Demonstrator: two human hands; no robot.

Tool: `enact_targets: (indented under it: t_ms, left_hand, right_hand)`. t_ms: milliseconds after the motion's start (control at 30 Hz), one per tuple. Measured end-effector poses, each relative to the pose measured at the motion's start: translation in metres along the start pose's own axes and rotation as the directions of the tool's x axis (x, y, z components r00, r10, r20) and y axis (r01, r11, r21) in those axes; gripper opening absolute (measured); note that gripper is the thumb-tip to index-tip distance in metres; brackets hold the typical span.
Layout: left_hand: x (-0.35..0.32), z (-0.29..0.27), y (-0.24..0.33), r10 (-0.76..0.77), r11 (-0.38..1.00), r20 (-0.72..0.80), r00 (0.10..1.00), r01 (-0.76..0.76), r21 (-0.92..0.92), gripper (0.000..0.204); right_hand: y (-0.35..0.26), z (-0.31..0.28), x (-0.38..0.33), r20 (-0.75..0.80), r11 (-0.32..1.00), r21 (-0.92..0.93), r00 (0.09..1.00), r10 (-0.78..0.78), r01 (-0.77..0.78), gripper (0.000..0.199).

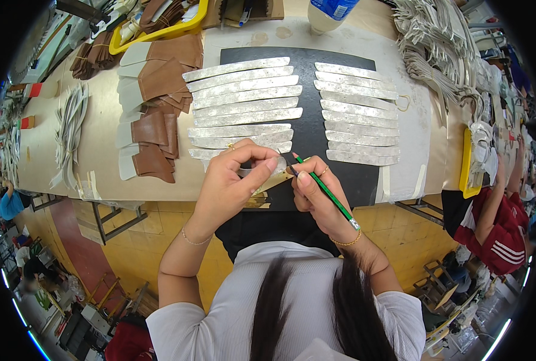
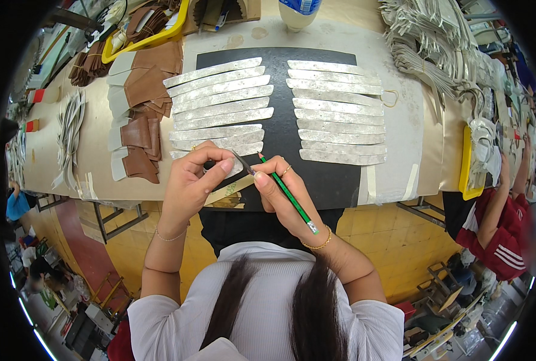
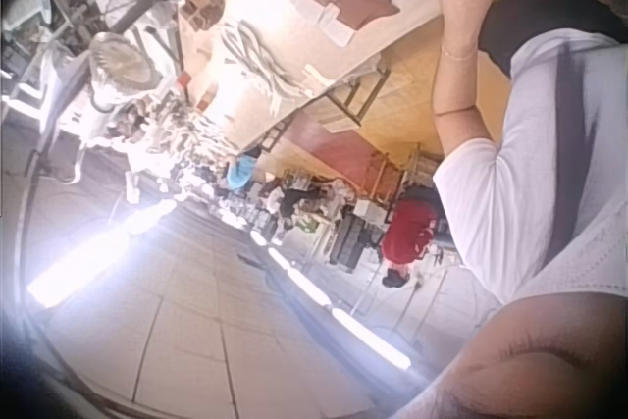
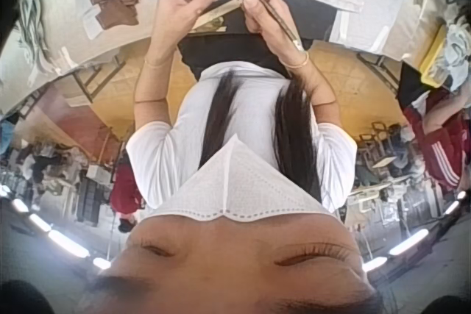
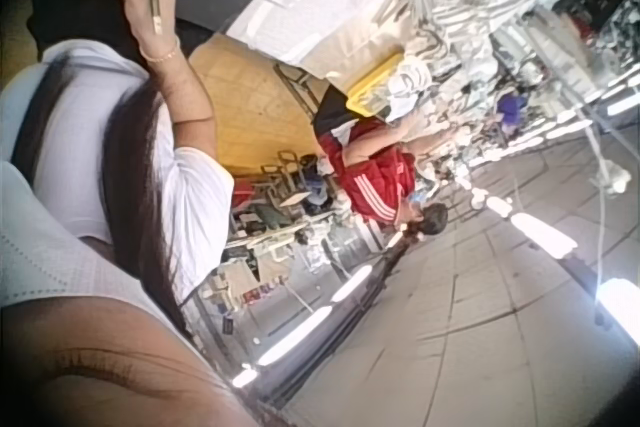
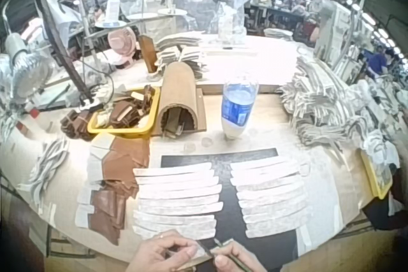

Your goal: The person handles white fabric strips, folding and arranging them on a table. They then use a ruler and pencil to mark measurements on the fabric pieces. The person also picks up and places brown fabric pieces into a yellow container.

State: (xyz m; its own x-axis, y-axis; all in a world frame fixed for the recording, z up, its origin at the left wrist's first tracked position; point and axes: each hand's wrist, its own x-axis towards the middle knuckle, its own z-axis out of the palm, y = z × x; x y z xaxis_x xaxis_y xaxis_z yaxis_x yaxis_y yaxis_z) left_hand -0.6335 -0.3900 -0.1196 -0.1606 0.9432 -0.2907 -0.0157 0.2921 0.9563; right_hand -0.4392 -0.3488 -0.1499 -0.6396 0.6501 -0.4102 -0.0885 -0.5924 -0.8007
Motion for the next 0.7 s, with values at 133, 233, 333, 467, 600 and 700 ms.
enact_targets:
  t_ms: [133, 233, 333, 467, 600, 700]
  left_hand:
    - [0.001, 0.001, -0.002, 0.025, 1.000, 0.003, 1.000, -0.025, -0.002, 0.012]
    - [0.000, -0.001, -0.002, 0.030, 1.000, 0.004, 1.000, -0.030, 0.011, 0.012]
    - [0.000, 0.000, -0.005, 0.046, 0.999, -0.001, 0.999, -0.046, 0.013, 0.012]
    - [0.003, 0.000, -0.010, 0.074, 0.996, 0.046, 0.996, -0.076, 0.054, 0.014]
    - [0.004, 0.004, -0.009, 0.042, 0.954, 0.114, 0.993, -0.073, 0.292, 0.013]
    - [0.009, 0.015, -0.021, 0.153, 0.856, 0.067, 0.986, -0.166, 0.489, 0.012]
  right_hand:
    - [0.000, 0.000, 0.000, -0.008, 1.000, -0.005, 1.000, 0.000, 0.000, 0.023]
    - [-0.002, 0.001, 0.000, -0.019, 1.000, -0.022, 1.000, 0.008, -0.008, 0.023]
    - [0.000, -0.002, -0.001, -0.003, 0.999, -0.037, 1.000, 0.016, -0.016, 0.021]
    - [-0.004, -0.006, -0.005, -0.082, 0.991, -0.091, 0.991, -0.105, 0.097, 0.018]
    - [-0.049, -0.032, 0.002, -0.337, 0.858, -0.472, 0.857, -0.389, 0.204, 0.019]
    - [-0.092, -0.083, 0.048, -0.200, 0.350, -0.920, 0.554, -0.808, 0.178, 0.014]
